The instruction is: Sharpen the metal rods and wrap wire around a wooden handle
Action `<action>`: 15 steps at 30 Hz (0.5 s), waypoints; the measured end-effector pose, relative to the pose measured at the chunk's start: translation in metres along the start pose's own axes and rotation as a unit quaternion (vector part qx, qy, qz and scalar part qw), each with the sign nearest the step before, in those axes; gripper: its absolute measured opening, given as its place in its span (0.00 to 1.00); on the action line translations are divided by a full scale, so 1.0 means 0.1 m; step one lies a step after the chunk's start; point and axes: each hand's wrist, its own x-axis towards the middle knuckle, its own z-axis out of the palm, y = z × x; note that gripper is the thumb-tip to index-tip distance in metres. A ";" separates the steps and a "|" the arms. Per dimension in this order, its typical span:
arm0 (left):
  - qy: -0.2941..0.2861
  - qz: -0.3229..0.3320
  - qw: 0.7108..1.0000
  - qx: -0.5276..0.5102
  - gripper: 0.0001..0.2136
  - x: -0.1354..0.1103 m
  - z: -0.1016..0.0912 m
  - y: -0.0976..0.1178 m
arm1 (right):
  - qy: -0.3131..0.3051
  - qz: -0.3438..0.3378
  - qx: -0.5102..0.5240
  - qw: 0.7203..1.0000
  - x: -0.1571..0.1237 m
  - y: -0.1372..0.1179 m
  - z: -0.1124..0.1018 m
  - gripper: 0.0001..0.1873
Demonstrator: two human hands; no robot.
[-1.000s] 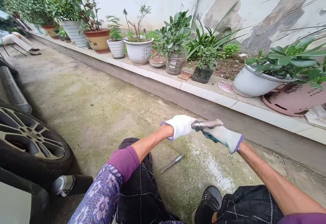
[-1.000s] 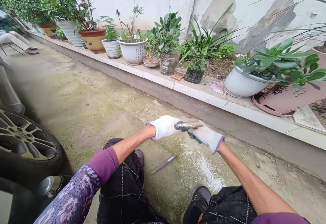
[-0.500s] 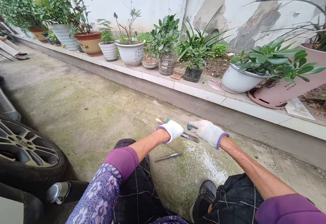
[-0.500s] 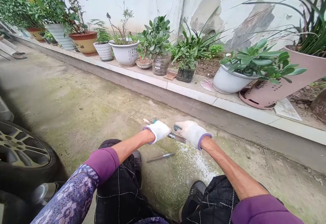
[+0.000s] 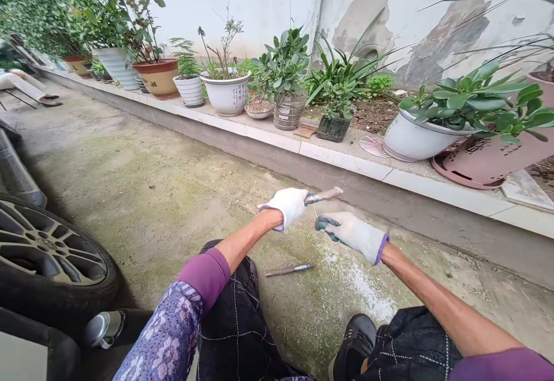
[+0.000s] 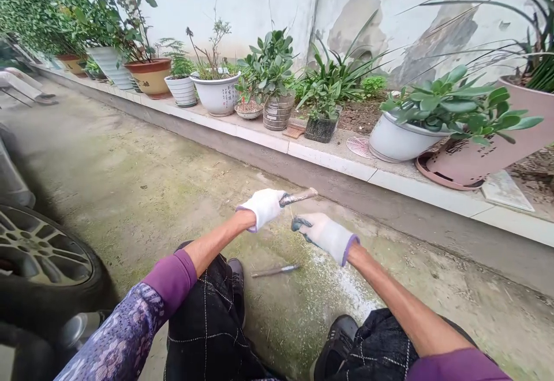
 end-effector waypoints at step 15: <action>-0.109 0.091 0.990 -0.019 0.10 0.01 0.03 0.35 | 0.033 0.015 -0.041 0.998 0.16 0.38 -0.48 0.17</action>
